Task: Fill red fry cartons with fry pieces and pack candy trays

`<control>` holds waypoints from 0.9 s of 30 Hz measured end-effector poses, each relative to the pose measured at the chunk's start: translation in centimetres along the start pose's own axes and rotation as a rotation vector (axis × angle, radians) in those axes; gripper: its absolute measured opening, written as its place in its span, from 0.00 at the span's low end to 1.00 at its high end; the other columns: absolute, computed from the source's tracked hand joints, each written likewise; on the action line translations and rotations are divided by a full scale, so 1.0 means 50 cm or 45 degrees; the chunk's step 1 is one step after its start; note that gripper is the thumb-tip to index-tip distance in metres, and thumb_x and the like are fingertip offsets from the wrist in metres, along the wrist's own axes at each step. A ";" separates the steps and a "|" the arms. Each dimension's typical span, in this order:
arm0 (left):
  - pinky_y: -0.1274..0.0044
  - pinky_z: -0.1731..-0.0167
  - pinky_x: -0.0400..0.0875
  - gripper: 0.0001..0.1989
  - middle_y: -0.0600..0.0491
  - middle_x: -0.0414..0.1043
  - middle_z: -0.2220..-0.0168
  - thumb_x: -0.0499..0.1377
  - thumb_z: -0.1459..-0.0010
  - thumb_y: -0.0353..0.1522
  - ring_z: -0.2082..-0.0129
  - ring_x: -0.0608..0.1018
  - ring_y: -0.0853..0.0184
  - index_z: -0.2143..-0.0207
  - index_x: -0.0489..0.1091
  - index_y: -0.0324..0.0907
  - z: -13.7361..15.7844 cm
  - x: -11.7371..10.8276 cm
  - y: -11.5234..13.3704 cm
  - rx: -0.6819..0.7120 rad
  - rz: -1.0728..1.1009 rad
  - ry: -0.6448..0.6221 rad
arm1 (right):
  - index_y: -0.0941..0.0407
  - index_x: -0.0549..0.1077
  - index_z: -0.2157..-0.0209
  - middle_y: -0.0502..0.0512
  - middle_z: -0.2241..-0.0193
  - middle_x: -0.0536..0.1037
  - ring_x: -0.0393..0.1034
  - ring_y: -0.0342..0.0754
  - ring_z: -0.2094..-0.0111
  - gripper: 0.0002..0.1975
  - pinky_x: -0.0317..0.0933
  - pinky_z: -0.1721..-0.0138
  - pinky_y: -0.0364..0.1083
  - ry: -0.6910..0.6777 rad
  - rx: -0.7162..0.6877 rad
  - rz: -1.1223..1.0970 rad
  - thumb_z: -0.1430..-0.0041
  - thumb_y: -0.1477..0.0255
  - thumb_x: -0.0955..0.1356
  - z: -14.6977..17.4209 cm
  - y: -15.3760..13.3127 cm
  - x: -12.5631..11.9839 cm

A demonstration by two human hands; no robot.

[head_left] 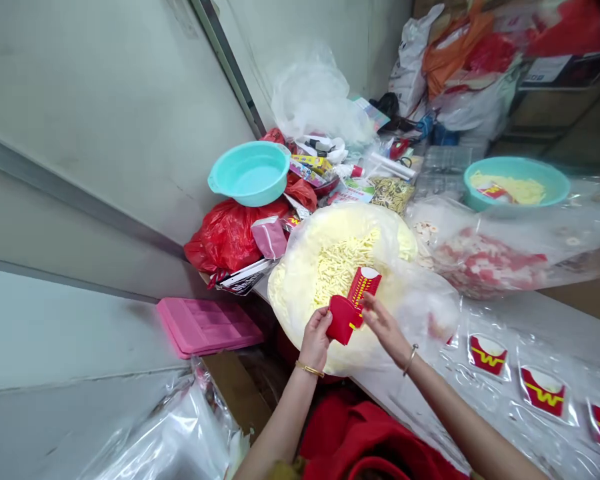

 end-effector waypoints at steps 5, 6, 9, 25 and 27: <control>0.79 0.71 0.66 0.17 0.51 0.73 0.64 0.64 0.53 0.41 0.72 0.73 0.71 0.65 0.68 0.39 -0.025 0.036 -0.063 -0.146 -0.229 -0.257 | 0.54 0.66 0.50 0.59 0.51 0.71 0.66 0.53 0.50 0.27 0.61 0.52 0.51 -0.103 0.137 -0.274 0.46 0.53 0.66 0.058 0.020 0.072; 0.79 0.73 0.65 0.17 0.51 0.73 0.65 0.64 0.53 0.41 0.74 0.71 0.72 0.66 0.68 0.39 -0.032 0.038 -0.067 -0.111 -0.355 -0.285 | 0.54 0.65 0.50 0.59 0.52 0.72 0.67 0.53 0.53 0.27 0.63 0.54 0.51 -0.044 0.135 -0.231 0.47 0.53 0.66 0.054 0.022 0.067; 0.80 0.72 0.63 0.15 0.52 0.71 0.69 0.64 0.53 0.40 0.74 0.70 0.72 0.69 0.69 0.39 -0.062 0.038 -0.041 0.108 -0.685 -0.236 | 0.56 0.63 0.49 0.60 0.55 0.72 0.68 0.54 0.56 0.33 0.63 0.56 0.52 0.142 0.000 0.212 0.53 0.53 0.69 0.032 0.014 0.024; 0.82 0.79 0.58 0.11 0.59 0.62 0.81 0.57 0.49 0.36 0.80 0.65 0.74 0.79 0.65 0.38 -0.155 0.079 -0.072 0.115 -1.297 -0.507 | 0.60 0.60 0.49 0.63 0.60 0.71 0.67 0.57 0.60 0.34 0.63 0.60 0.52 0.008 -0.338 1.454 0.51 0.54 0.67 0.006 0.069 -0.053; 0.82 0.81 0.58 0.12 0.59 0.61 0.83 0.57 0.50 0.37 0.83 0.65 0.75 0.79 0.66 0.38 -0.175 0.063 -0.073 0.054 -1.232 -0.460 | 0.60 0.61 0.49 0.64 0.59 0.72 0.68 0.57 0.59 0.34 0.64 0.59 0.53 0.027 -0.293 1.445 0.51 0.53 0.67 0.013 0.089 -0.089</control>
Point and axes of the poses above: each hand's wrist, its own z-axis away from the middle knuckle, its own x-axis out of the palm, y = z × x, the point moved 5 cm from there along -z, towards the middle knuckle
